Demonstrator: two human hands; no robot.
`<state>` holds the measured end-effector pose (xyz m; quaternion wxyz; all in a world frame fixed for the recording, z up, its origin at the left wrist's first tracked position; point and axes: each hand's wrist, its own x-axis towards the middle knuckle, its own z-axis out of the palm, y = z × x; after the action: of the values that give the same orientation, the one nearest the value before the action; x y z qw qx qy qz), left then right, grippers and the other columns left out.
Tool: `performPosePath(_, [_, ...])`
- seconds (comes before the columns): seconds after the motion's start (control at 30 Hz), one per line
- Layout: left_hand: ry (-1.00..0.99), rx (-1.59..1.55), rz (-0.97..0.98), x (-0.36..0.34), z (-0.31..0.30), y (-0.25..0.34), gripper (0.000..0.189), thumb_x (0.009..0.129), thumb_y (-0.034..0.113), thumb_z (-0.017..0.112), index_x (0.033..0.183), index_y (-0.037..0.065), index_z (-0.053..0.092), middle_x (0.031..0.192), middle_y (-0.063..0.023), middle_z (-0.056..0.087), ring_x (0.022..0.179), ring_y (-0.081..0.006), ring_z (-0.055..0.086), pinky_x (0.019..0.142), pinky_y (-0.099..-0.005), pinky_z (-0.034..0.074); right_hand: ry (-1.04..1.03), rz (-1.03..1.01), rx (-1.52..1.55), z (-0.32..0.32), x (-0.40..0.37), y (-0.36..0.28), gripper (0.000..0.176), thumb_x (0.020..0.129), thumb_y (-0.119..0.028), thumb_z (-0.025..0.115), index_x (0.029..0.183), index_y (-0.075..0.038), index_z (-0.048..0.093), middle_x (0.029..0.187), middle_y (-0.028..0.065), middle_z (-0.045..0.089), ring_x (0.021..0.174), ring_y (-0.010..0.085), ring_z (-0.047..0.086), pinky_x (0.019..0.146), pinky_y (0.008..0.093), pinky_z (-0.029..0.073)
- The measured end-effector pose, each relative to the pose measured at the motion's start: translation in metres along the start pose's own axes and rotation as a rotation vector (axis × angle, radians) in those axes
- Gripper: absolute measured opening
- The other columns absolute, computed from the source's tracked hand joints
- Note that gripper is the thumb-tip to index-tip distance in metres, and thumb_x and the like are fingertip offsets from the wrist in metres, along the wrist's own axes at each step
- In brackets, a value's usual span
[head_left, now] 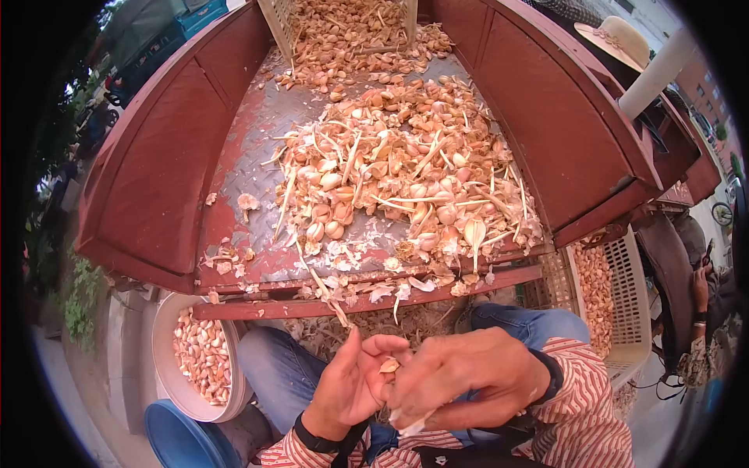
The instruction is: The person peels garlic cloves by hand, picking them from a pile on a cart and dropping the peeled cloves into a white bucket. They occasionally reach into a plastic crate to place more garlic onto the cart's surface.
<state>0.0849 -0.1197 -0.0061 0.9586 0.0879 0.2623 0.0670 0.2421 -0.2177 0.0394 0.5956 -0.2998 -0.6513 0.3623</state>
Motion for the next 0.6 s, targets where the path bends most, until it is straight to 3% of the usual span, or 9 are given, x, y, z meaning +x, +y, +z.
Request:
performPosePath(0.03, [0.173,-0.023,0.013,-0.002,0.020,0.000,0.038,0.097,0.030,0.036,0.109,-0.003,0.049,0.094,-0.0133,0.055,0.078,-0.0179,0.055,0.057,-0.0225,0.048,-0.066,0.085,-0.345,0.002,0.004,0.019,0.024,0.080,-0.009,0.063,0.101,0.000,0.056,0.091,0.0132,0.058,0.084,0.0285,0.059,0.068,0.0347,0.048])
performPosePath(0.13, [-0.115,-0.238,0.055,0.004,-0.050,0.006,0.034,0.096,0.029,0.038,0.108,-0.001,0.050,0.087,-0.0108,0.053,0.071,-0.0149,0.051,0.048,-0.0175,0.043,0.047,0.218,-0.713,0.015,-0.006,0.043,0.022,0.075,-0.004,0.066,0.096,0.000,0.058,0.092,0.0126,0.059,0.085,0.0277,0.059,0.072,0.0337,0.049])
performPosePath(0.17, [-0.016,-0.225,0.088,-0.007,-0.051,0.019,0.030,0.096,0.026,0.041,0.105,0.000,0.052,0.082,-0.0089,0.051,0.064,-0.0111,0.044,0.041,-0.0151,0.036,0.107,0.219,-0.725,0.008,-0.005,0.042,0.022,0.075,-0.004,0.066,0.095,0.000,0.058,0.092,0.0126,0.059,0.085,0.0280,0.059,0.072,0.0337,0.049])
performPosePath(0.27, [0.096,0.052,0.710,-0.062,-0.077,0.080,0.025,0.095,0.023,0.043,0.097,0.000,0.053,0.082,-0.0089,0.050,0.058,-0.0080,0.041,0.036,-0.0124,0.031,0.245,0.331,-0.935,-0.032,-0.012,0.041,0.023,0.075,0.000,0.060,0.097,-0.001,0.057,0.087,0.0128,0.056,0.081,0.0284,0.057,0.068,0.0336,0.046])
performPosePath(0.3, [0.089,0.289,0.878,-0.088,-0.108,0.111,0.024,0.095,0.021,0.042,0.102,0.000,0.053,0.086,-0.0087,0.052,0.066,-0.0086,0.047,0.048,-0.0156,0.040,0.282,0.307,-1.041,-0.046,-0.020,0.047,0.026,0.073,0.001,0.061,0.099,-0.003,0.057,0.086,0.0123,0.054,0.078,0.0282,0.056,0.067,0.0338,0.045])
performPosePath(0.37, [0.802,0.741,1.173,-0.114,-0.122,0.146,0.027,0.094,0.020,0.043,0.110,0.000,0.052,0.093,-0.0091,0.055,0.080,-0.0111,0.052,0.068,-0.0218,0.045,0.235,0.433,-1.135,-0.071,-0.035,0.056,0.028,0.074,-0.002,0.062,0.101,-0.005,0.057,0.086,0.0116,0.052,0.078,0.0280,0.055,0.067,0.0340,0.045])
performPosePath(0.47, [1.156,1.632,1.364,-0.136,-0.167,0.177,0.028,0.091,0.015,0.048,0.112,-0.003,0.052,0.100,-0.0083,0.056,0.090,-0.0131,0.053,0.082,-0.0261,0.041,0.233,0.377,-1.073,-0.086,-0.040,0.072,0.023,0.073,-0.002,0.061,0.095,-0.006,0.057,0.083,0.0109,0.050,0.075,0.0273,0.054,0.066,0.0338,0.044])
performPosePath(0.57, [0.617,1.393,1.205,-0.071,-0.062,0.107,0.025,0.086,0.009,0.053,0.108,-0.003,0.054,0.100,-0.0084,0.056,0.091,-0.0146,0.053,0.082,-0.0261,0.042,0.256,0.342,-1.099,-0.095,-0.041,0.090,0.020,0.070,-0.002,0.059,0.089,-0.004,0.053,0.085,0.0142,0.049,0.078,0.0328,0.054,0.065,0.0399,0.044])
performPosePath(0.6, [0.467,1.667,1.124,-0.047,-0.027,0.078,0.023,0.085,0.005,0.055,0.107,-0.001,0.056,0.099,-0.0075,0.056,0.092,-0.0155,0.054,0.081,-0.0274,0.043,0.274,0.329,-1.107,-0.095,-0.039,0.092,0.016,0.069,0.000,0.057,0.083,-0.003,0.050,0.083,0.0139,0.048,0.076,0.0324,0.053,0.065,0.0389,0.044])
